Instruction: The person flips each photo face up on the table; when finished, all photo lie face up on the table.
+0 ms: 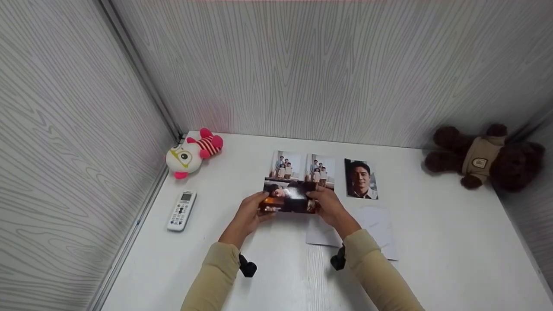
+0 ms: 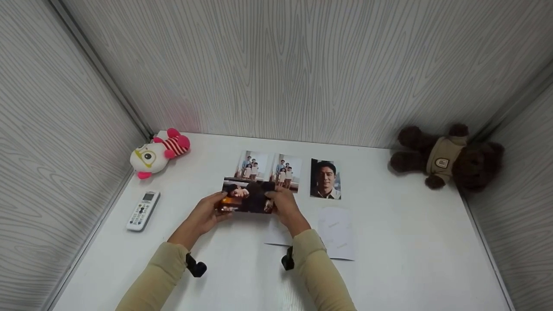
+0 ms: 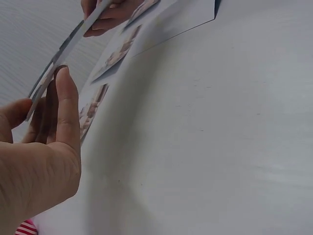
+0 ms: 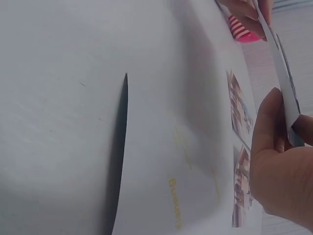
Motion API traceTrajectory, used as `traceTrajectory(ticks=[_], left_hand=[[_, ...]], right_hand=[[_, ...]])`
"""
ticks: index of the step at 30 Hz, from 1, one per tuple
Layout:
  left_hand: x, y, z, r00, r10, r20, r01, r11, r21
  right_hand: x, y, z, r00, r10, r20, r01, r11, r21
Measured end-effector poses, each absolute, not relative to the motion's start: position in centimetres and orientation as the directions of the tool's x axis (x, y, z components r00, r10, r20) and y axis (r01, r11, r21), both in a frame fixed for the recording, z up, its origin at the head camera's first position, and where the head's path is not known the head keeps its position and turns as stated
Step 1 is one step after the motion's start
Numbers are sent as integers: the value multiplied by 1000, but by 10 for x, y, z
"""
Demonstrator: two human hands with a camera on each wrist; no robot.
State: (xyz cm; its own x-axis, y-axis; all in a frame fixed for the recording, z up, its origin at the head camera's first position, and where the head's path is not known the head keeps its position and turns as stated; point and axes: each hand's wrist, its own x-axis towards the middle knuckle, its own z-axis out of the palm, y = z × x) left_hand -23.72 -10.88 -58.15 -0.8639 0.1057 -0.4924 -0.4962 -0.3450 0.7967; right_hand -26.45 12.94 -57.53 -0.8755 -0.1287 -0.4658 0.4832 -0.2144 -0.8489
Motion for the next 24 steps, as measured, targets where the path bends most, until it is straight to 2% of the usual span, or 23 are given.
traceTrajectory(ticks=[6, 11, 16, 24], left_hand=[[-234, -99, -586, -875, 92, -475, -465, -426, 776], [-234, -90, -589, -884, 56, -464, -441, -432, 787], [-237, -91, -590, -882, -27, -470, -426, -382, 820], [-243, -106, -594, -871, -60, -487, -460, -243, 854]], right_hand=[[-261, 121, -576, -886, -91, -455, 460, -304, -834], [-257, 112, -580, -890, -113, -442, 454, -322, -831], [-254, 110, -584, -882, -169, -439, 470, -304, -829], [-247, 111, -588, -839, -247, -484, 534, -202, -821]])
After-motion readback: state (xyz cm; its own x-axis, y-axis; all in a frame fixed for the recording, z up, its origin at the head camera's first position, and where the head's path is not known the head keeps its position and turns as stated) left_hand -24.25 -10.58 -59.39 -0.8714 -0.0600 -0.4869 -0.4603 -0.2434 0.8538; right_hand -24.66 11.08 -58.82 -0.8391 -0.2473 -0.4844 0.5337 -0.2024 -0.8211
